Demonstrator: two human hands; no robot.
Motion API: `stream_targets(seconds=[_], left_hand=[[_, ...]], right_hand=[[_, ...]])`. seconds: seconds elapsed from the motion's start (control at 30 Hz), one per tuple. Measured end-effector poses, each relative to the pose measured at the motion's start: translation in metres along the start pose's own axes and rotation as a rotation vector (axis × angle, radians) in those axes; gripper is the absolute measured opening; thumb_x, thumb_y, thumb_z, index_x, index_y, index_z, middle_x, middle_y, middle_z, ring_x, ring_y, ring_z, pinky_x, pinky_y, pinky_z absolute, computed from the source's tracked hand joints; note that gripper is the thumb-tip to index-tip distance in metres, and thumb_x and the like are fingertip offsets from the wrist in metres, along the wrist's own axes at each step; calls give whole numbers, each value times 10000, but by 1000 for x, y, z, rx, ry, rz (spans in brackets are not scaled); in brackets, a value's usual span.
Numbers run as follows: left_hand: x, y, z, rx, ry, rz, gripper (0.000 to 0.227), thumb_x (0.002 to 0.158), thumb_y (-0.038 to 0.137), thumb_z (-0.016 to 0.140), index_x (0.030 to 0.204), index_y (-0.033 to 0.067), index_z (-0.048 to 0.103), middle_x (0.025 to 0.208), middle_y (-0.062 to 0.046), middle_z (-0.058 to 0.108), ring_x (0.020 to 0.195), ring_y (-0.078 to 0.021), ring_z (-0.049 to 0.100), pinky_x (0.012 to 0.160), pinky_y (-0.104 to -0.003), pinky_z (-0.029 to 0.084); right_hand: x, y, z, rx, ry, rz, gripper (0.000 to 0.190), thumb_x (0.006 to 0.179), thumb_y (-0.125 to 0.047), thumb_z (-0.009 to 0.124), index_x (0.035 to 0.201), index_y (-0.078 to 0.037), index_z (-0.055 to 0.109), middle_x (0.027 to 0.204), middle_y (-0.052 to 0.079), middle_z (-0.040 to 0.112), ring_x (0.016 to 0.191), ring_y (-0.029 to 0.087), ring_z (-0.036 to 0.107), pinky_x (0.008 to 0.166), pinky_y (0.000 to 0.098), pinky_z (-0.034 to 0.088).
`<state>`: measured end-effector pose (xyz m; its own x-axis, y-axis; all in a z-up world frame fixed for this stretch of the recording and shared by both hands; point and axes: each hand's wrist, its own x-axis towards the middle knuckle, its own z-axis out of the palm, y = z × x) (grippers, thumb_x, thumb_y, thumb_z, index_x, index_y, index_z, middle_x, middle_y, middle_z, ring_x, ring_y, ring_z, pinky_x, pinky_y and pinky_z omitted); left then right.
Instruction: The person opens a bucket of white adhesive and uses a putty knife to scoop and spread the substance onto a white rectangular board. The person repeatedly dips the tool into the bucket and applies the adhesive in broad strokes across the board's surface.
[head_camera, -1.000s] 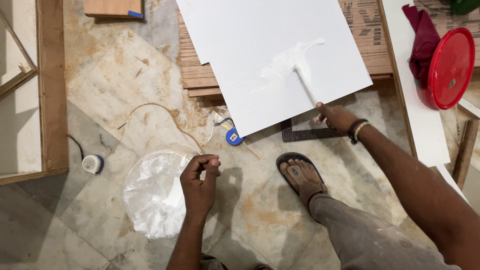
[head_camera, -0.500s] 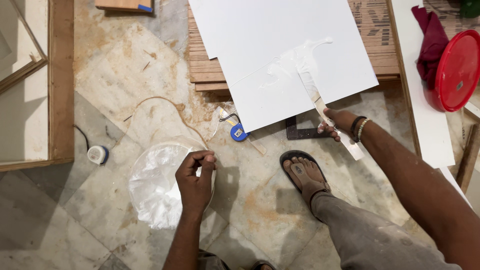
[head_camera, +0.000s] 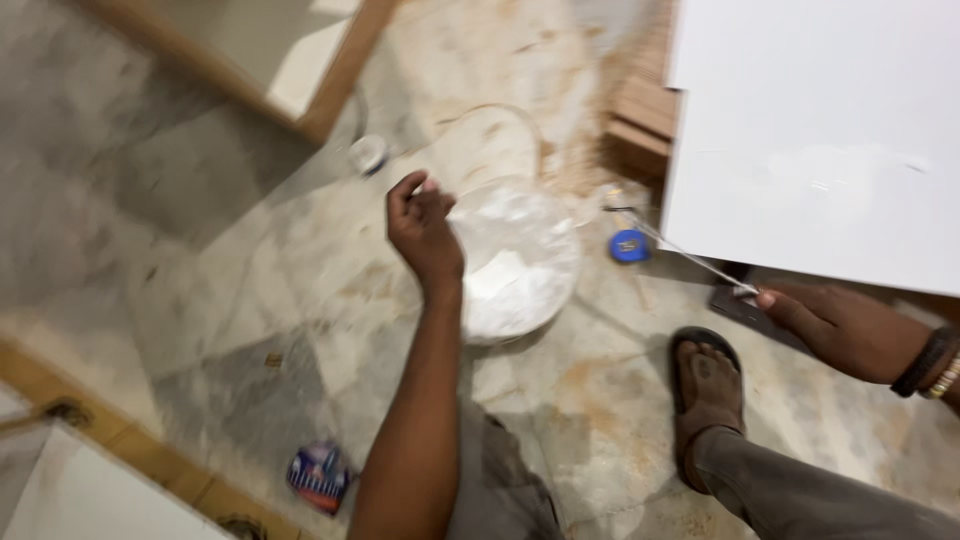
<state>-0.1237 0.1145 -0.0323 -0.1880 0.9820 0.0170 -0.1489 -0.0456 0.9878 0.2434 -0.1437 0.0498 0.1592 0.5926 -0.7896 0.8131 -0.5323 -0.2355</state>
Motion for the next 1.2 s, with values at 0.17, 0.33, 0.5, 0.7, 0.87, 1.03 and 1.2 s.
stream_targets(seconds=[0.17,0.33,0.5,0.7,0.87,1.03,1.2], left_hand=[[6,31,-38,128,167,-14,236,1029,199,630,1175,13,629,775,-21,691,732,-78,643,688,-235,500],[2,65,-75,112,204,4,206,1028,182,626,1149,16,644,804,-10,682,747,-64,642,690,-235,509],[2,80,-115,49,227,41,155,1031,158,625,1079,12,645,855,-10,690,745,-76,662,688,-232,524],[-3,88,-141,68,254,25,158,1032,164,628,1048,9,650,855,-16,696,746,-84,663,686,-234,521],[1,81,-133,81,236,5,173,1030,183,635,1037,11,651,839,-19,691,747,-83,668,684,-240,522],[5,62,-102,126,153,-53,178,1036,192,631,1029,15,653,808,-25,690,748,-81,661,691,-244,525],[5,42,-79,60,97,-83,159,1016,177,644,1025,18,652,835,-18,689,750,-80,661,681,-247,523]], right_hand=[[5,-160,-38,-678,168,-168,575,975,-507,526,1478,-228,532,1131,61,704,973,214,725,785,377,608],[43,-263,-13,-940,415,-524,207,939,-234,599,1069,-106,696,1150,130,631,934,225,660,759,394,586],[118,-289,42,-1026,309,-583,149,902,-129,592,907,-48,717,1104,163,654,1016,297,669,831,419,582],[183,-282,81,-749,136,-648,222,922,-157,629,1113,-62,690,1163,175,653,1076,333,662,946,435,550],[166,-251,37,-554,104,-630,439,851,-296,749,1254,-134,680,1212,116,659,1130,306,642,1014,427,520],[112,-179,-5,-393,273,-608,560,804,-447,769,1247,-116,684,1229,124,651,1071,303,657,901,436,558],[76,-123,25,-64,470,-601,517,767,-362,813,1218,-133,707,1066,85,708,876,239,705,776,358,594]])
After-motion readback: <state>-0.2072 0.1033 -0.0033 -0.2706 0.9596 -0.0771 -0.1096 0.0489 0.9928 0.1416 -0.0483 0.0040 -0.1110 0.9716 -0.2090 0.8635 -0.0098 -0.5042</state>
